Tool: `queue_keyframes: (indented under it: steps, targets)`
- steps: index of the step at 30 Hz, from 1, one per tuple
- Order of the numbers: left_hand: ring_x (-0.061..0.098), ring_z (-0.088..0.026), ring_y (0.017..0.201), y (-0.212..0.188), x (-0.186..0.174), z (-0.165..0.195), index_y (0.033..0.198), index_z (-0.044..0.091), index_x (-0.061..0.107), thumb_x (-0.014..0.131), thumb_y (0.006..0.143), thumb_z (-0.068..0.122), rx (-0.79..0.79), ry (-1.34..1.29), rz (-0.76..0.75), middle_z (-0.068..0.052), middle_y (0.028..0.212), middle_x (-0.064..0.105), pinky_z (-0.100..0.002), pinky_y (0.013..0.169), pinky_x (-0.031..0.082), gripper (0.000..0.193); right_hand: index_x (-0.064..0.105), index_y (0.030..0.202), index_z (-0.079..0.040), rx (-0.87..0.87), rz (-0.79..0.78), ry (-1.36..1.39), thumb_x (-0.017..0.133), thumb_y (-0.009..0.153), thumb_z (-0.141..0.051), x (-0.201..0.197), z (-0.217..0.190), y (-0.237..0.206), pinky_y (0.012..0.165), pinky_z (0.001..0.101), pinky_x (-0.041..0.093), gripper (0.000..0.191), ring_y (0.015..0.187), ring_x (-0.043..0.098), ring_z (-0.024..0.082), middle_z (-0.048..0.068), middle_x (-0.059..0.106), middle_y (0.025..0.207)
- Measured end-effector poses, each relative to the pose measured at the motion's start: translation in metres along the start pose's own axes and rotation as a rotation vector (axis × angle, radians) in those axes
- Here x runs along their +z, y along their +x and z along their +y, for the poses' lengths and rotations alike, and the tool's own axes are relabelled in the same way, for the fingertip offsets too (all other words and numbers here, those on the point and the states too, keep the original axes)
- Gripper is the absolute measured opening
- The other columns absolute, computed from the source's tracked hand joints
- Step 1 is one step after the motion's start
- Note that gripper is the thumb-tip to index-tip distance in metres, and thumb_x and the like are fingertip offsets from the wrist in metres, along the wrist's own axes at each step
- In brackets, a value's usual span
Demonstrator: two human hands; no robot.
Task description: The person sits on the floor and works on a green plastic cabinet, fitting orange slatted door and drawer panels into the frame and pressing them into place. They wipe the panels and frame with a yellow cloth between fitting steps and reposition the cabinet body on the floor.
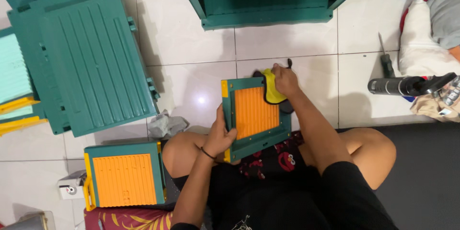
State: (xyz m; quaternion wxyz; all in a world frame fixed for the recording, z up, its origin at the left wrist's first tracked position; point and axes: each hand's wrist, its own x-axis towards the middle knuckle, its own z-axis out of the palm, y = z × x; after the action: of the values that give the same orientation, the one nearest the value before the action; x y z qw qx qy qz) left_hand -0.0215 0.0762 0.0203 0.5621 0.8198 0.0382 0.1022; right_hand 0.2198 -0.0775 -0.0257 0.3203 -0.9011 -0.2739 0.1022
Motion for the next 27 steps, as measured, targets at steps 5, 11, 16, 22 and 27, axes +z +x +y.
queue_keyframes:
  steps: [5,11,16,22,27]
  targets:
    - [0.07,-0.037,0.077,0.011,0.01,-0.013,0.16,0.006,0.005,0.056,0.083,0.004,-0.507,-0.041,-0.188,-0.021,0.097,0.067,-0.042,0.072,0.055,0.092,0.067,0.09,-0.005,-0.133,-0.036,0.014,0.042,0.105,-0.028,0.004,-0.028,0.001,0.075,0.0546,0.051,0.037,0.084,0.066,0.044,0.021,0.07,0.089]
    - [0.068,-0.037,0.079,0.006,0.035,-0.02,0.158,0.008,0.005,0.062,0.082,0.004,-0.477,-0.004,-0.166,-0.024,0.094,0.065,-0.041,0.072,0.054,0.095,0.069,0.094,-0.007,-0.384,0.13,0.239,0.05,0.099,-0.017,0.007,-0.082,0.0,0.063,0.0484,0.053,0.022,0.07,0.066,0.039,0.017,0.07,0.082]
    - [0.07,-0.034,0.088,-0.004,0.026,-0.028,0.16,0.01,0.007,0.059,0.085,0.003,-0.419,-0.097,-0.111,-0.023,0.117,0.065,-0.037,0.078,0.056,0.092,0.07,0.087,-0.006,-0.26,0.14,-0.07,0.047,0.099,-0.018,-0.001,-0.017,-0.002,0.063,0.0511,0.051,0.028,0.069,0.066,0.04,0.018,0.07,0.079]
    - [0.07,-0.035,0.089,0.011,0.017,-0.028,0.159,0.01,0.003,0.058,0.084,0.003,-0.432,-0.045,-0.163,-0.023,0.111,0.065,-0.039,0.079,0.055,0.093,0.07,0.08,-0.005,-0.063,0.131,0.011,0.048,0.108,-0.024,0.0,-0.024,0.0,0.065,0.0514,0.053,0.041,0.069,0.066,0.041,0.021,0.068,0.079]
    - [0.07,-0.04,0.088,0.013,0.033,-0.023,0.158,0.01,0.003,0.059,0.083,0.005,-0.534,0.014,-0.223,-0.025,0.103,0.065,-0.042,0.079,0.055,0.094,0.069,0.079,-0.009,-0.309,0.089,0.073,0.049,0.101,-0.021,0.005,-0.09,0.0,0.06,0.0521,0.05,0.032,0.062,0.065,0.04,0.018,0.067,0.069]
